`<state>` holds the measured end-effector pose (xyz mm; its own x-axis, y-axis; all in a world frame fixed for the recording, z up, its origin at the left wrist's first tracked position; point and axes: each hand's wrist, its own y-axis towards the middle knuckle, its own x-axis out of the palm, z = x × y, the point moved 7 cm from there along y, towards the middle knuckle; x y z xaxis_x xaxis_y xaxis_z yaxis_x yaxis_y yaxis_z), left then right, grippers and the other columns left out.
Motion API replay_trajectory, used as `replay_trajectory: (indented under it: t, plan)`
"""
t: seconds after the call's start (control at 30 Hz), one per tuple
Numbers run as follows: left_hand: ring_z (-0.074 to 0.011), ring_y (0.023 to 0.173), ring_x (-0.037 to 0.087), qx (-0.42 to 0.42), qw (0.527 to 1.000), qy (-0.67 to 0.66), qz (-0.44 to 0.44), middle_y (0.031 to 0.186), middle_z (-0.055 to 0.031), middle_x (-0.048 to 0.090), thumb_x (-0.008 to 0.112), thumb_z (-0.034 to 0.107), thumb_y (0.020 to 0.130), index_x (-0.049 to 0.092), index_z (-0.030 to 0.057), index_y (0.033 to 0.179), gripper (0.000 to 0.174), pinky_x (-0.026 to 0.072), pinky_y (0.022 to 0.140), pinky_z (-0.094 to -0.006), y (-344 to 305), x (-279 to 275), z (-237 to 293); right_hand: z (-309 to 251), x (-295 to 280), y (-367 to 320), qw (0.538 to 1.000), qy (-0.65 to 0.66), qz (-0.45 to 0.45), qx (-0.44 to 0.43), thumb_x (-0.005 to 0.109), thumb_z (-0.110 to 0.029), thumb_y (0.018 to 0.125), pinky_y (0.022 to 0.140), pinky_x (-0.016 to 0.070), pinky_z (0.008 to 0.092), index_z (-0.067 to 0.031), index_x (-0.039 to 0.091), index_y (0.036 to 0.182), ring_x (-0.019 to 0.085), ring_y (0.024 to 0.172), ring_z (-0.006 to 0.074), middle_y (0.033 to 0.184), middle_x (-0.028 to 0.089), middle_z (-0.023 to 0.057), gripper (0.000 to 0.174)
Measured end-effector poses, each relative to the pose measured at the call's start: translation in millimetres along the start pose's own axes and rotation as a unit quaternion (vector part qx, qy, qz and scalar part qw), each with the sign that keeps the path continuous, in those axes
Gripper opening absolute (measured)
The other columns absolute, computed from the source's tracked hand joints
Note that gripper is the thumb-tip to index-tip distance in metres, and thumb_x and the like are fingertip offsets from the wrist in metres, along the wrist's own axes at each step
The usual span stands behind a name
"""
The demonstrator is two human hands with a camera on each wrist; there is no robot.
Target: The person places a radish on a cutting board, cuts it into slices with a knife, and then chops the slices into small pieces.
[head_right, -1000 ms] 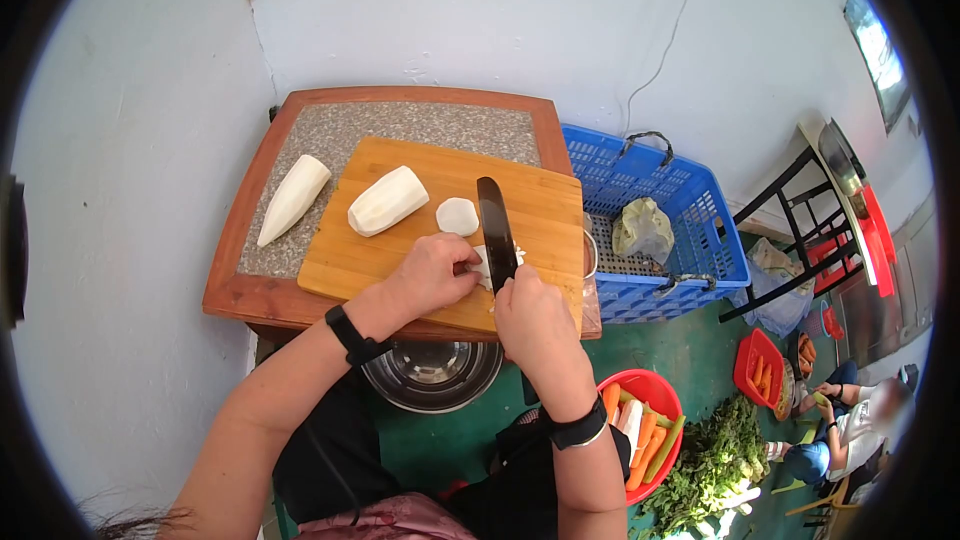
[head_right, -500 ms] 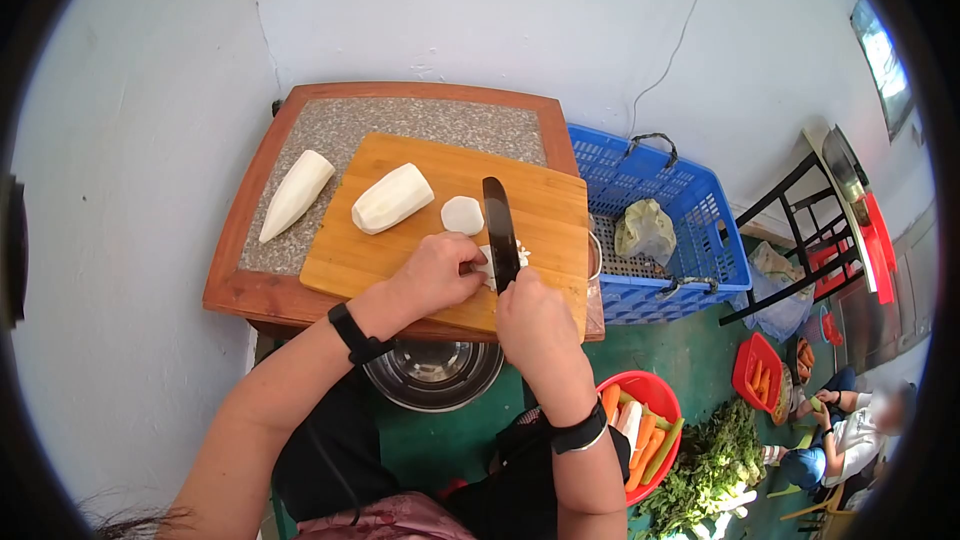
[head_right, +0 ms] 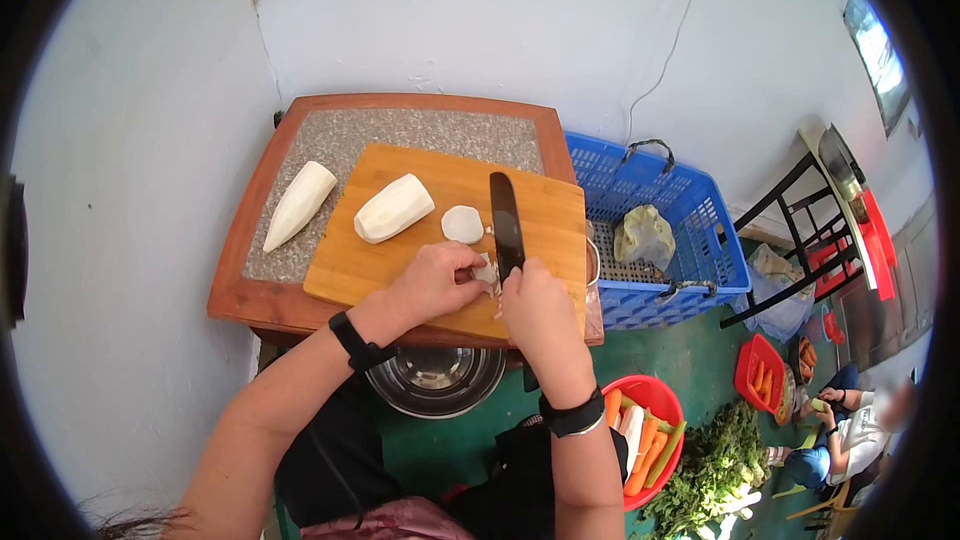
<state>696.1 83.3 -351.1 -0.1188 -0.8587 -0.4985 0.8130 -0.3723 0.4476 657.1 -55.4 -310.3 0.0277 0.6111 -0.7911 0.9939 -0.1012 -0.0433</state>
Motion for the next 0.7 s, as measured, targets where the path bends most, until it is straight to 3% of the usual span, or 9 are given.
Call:
replay_trajectory:
  t: [0.13, 0.17, 0.27, 0.37, 0.47, 0.5, 0.6, 0.7]
  plan:
    - [-0.022, 0.067, 0.065, -0.017, 1.0, -0.013, 0.005, 0.079, -0.0143, 0.065, 0.075, 0.011, 0.073, 0.068, -0.0016, 0.092, 0.024, 0.0526, 0.061, -0.0302, -2.0, -1.9, -1.4, -1.5, -21.2, -9.1, 0.994, 0.108, -0.005, 0.015, 0.049, -0.024, 0.096, 0.042, 0.0449, 0.0302, 0.0031, 0.054, 0.092, 0.058, 0.042, 0.0193, 0.06, 0.055, 0.0107, 0.028]
    - [-0.0222, 0.068, 0.065, -0.014, 1.0, -0.013, 0.01, 0.079, -0.0142, 0.065, 0.075, 0.011, 0.073, 0.068, -0.0017, 0.091, 0.023, 0.0527, 0.062, -0.0302, -2.9, -1.9, -1.6, -3.2, -23.9, -12.0, 0.989, 0.144, 0.006, -0.027, 0.049, -0.022, 0.097, 0.041, 0.0425, 0.0275, 0.0026, 0.053, 0.096, 0.055, 0.043, 0.0139, 0.06, 0.053, 0.0052, 0.025]
    - [-0.0226, 0.068, 0.065, -0.005, 1.0, -0.002, 0.015, 0.078, -0.0142, 0.064, 0.073, 0.009, 0.073, 0.068, -0.0018, 0.09, 0.02, 0.0528, 0.062, -0.0303, -3.5, -1.9, 0.3, -6.8, -20.9, -21.4, 0.983, 0.175, 0.0, -0.047, 0.047, -0.018, 0.098, 0.041, 0.042, 0.027, 0.0025, 0.052, 0.099, 0.054, 0.043, 0.0125, 0.062, 0.053, 0.0055, 0.022]
    - [-0.023, 0.067, 0.065, 0.001, 1.0, 0.018, 0.014, 0.078, -0.0144, 0.064, 0.072, 0.008, 0.074, 0.068, -0.0018, 0.088, 0.017, 0.0528, 0.062, -0.0307, -3.7, 0.6, -1.7, -8.4, -14.2, -28.7, 0.988, 0.151, -0.02, -0.02, 0.048, -0.018, 0.097, 0.051, 0.0475, 0.0418, 0.0029, 0.054, 0.102, 0.062, 0.051, 0.0295, 0.064, 0.06, 0.0201, 0.022]
    - [-0.0236, 0.067, 0.066, 0.002, 1.0, 0.02, 0.011, 0.078, -0.0148, 0.064, 0.071, 0.006, 0.074, 0.068, -0.0018, 0.085, 0.014, 0.0526, 0.061, -0.0314, -3.0, 2.3, -2.9, -3.2, -4.3, -29.8, 0.991, 0.126, -0.016, -0.048, 0.047, -0.018, 0.097, 0.05, 0.0465, 0.0444, 0.0027, 0.054, 0.101, 0.061, 0.051, 0.0326, 0.066, 0.059, 0.024, 0.022]
    - [-0.0239, 0.067, 0.066, 0.001, 1.0, 0.017, 0.01, 0.078, -0.0149, 0.064, 0.071, 0.006, 0.074, 0.068, -0.0018, 0.084, 0.013, 0.0526, 0.061, -0.0317, -2.7, 2.8, -2.7, -5.0, -4.3, -31.6, 0.992, 0.122, -0.027, -0.022, 0.047, -0.017, 0.096, 0.055, 0.0459, 0.0488, 0.0031, 0.053, 0.098, 0.061, 0.06, 0.0414, 0.07, 0.059, 0.0289, 0.021]
    - [-0.0246, 0.067, 0.066, -0.004, 1.0, 0.012, -0.003, 0.077, -0.0151, 0.064, 0.07, 0.006, 0.074, 0.068, -0.0018, 0.082, 0.011, 0.0528, 0.062, -0.0324, -1.7, 2.5, -1.8, 1.1, 3.3, -28.3, 0.992, 0.096, -0.001, -0.086, 0.048, -0.016, 0.095, 0.063, 0.0445, 0.0535, 0.0034, 0.053, 0.096, 0.059, 0.071, 0.0488, 0.074, 0.059, 0.031, 0.021]
    - [-0.0254, 0.067, 0.066, 0.009, 1.0, 0.03, -0.003, 0.076, -0.0153, 0.064, 0.07, 0.007, 0.073, 0.068, -0.0019, 0.08, 0.011, 0.053, 0.062, -0.033, -0.8, -0.1, 3.9, -1.7, 0.7, -30.6, 0.994, 0.086, -0.002, -0.072, 0.048, -0.016, 0.095, 0.069, 0.0416, 0.057, 0.0037, 0.053, 0.094, 0.055, 0.08, 0.0528, 0.079, 0.059, 0.0324, 0.02]
